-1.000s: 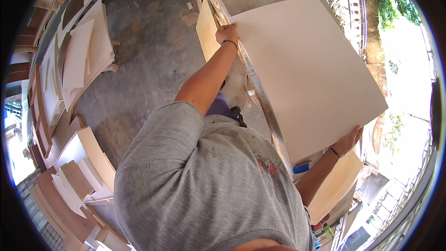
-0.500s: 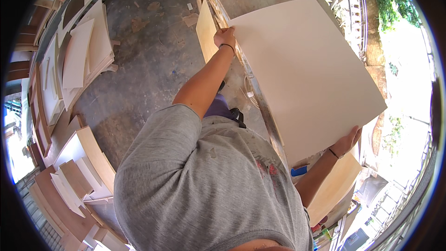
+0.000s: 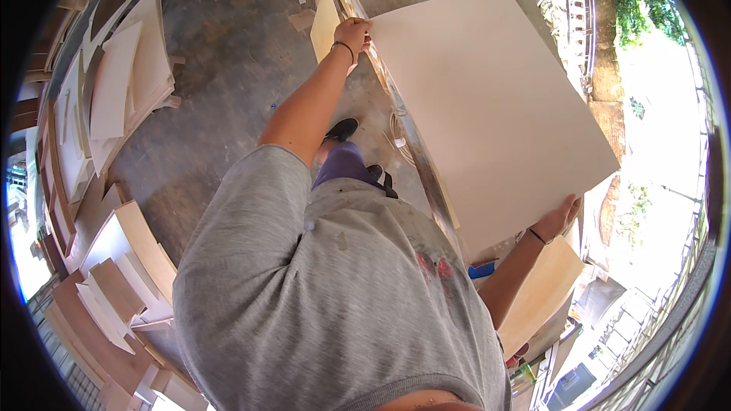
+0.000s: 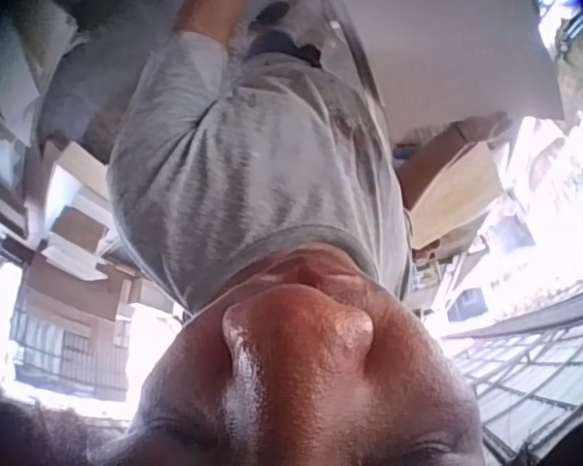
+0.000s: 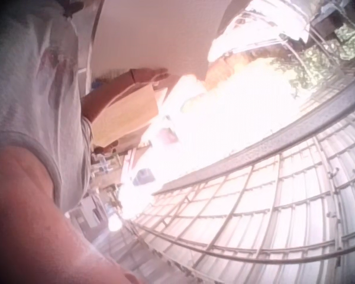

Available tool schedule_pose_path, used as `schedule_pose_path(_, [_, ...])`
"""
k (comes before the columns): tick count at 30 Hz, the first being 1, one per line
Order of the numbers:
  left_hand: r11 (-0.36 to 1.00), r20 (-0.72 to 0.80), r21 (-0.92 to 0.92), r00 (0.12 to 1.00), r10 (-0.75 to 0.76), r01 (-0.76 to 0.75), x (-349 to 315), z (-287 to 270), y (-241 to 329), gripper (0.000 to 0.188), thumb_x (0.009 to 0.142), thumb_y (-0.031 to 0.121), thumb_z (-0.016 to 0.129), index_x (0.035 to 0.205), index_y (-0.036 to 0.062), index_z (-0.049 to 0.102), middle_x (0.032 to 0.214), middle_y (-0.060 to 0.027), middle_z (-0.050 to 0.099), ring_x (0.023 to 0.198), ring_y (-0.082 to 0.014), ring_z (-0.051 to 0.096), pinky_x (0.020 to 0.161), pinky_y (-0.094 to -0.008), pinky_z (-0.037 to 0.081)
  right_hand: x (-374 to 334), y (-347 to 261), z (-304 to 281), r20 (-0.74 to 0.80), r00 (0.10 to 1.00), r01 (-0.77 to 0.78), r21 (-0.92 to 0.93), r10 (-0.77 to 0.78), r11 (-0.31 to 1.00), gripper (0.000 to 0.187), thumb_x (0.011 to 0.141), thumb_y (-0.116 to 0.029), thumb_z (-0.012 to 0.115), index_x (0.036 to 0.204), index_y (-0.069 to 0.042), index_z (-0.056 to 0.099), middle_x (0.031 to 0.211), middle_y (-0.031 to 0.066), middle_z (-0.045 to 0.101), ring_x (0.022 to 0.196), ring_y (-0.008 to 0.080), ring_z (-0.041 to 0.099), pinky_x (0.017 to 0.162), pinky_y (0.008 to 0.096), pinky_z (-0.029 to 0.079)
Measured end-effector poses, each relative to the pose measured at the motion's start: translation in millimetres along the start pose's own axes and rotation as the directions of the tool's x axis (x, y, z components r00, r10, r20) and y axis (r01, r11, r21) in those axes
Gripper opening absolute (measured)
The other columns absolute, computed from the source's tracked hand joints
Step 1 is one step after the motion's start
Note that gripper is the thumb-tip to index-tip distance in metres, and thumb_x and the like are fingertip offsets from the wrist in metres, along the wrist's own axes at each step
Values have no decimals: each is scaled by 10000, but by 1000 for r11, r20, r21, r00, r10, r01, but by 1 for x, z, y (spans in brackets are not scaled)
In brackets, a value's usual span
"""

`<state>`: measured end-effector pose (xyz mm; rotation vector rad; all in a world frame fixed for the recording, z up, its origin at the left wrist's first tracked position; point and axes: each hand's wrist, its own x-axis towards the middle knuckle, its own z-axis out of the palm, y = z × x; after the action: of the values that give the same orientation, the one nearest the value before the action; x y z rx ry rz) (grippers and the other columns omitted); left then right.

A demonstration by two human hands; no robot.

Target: The person sands the surface of a wooden panel by hand, pours liquid adhesive from a bottle onto the panel, and spreads the adhesive across the surface using a flat applicator. The person then positions a second sheet onto the adhesive, presses it down by hand, and wipes the edges and surface with a cloth.

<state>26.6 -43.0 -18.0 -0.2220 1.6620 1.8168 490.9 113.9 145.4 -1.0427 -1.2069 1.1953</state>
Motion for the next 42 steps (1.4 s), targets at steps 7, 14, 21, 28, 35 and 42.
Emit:
schedule_pose_path(7, [996,-77,-76,996,37,-43,6,5,-14,212,786,136,680,931,62,544,781,-62,594,638,-166,586,514,-295,501,0,29,-9,-78,997,-25,-147,13,989,339,961,-215,452,1210,15,463,1051,107,568,906,191,570,764,302,485])
schedule_pose_path(14, [994,-124,-77,990,73,-83,-31,8,-36,299,768,134,710,973,39,514,843,-84,592,704,-179,597,573,-328,534,10,72,-27,-51,998,-38,-99,33,994,362,965,-228,458,1226,23,462,1106,115,559,980,191,550,819,292,470])
schedule_pose_path(21, [997,-19,-69,1000,19,-20,-88,22,-67,263,776,114,704,929,48,500,805,-59,562,654,-148,577,516,-291,524,18,101,-35,-4,999,39,-46,-39,998,306,972,-237,443,1149,2,518,1039,92,594,891,184,567,780,290,483])
schedule_pose_path(28, [999,29,-38,999,-26,27,-116,29,-77,268,773,111,706,909,68,478,813,-41,552,668,-146,571,558,-296,527,7,105,-30,-89,996,3,-81,-10,997,317,980,-194,400,1190,21,501,1038,86,591,892,158,570,773,277,477])
schedule_pose_path(35, [997,48,17,996,-71,70,-138,34,-79,281,776,107,704,923,78,466,855,-45,540,708,-151,566,578,-308,532,6,124,-31,-114,984,103,-251,-135,962,264,969,-162,421,1085,37,551,938,70,601,821,126,550,731,259,455])
schedule_pose_path(42, [995,58,67,996,-71,67,-140,34,-81,276,788,108,696,931,70,464,858,-51,535,689,-150,562,569,-315,538,9,140,-35,-113,968,153,-440,-223,885,187,936,-159,499,935,9,581,711,-12,536,634,61,456,562,218,370])
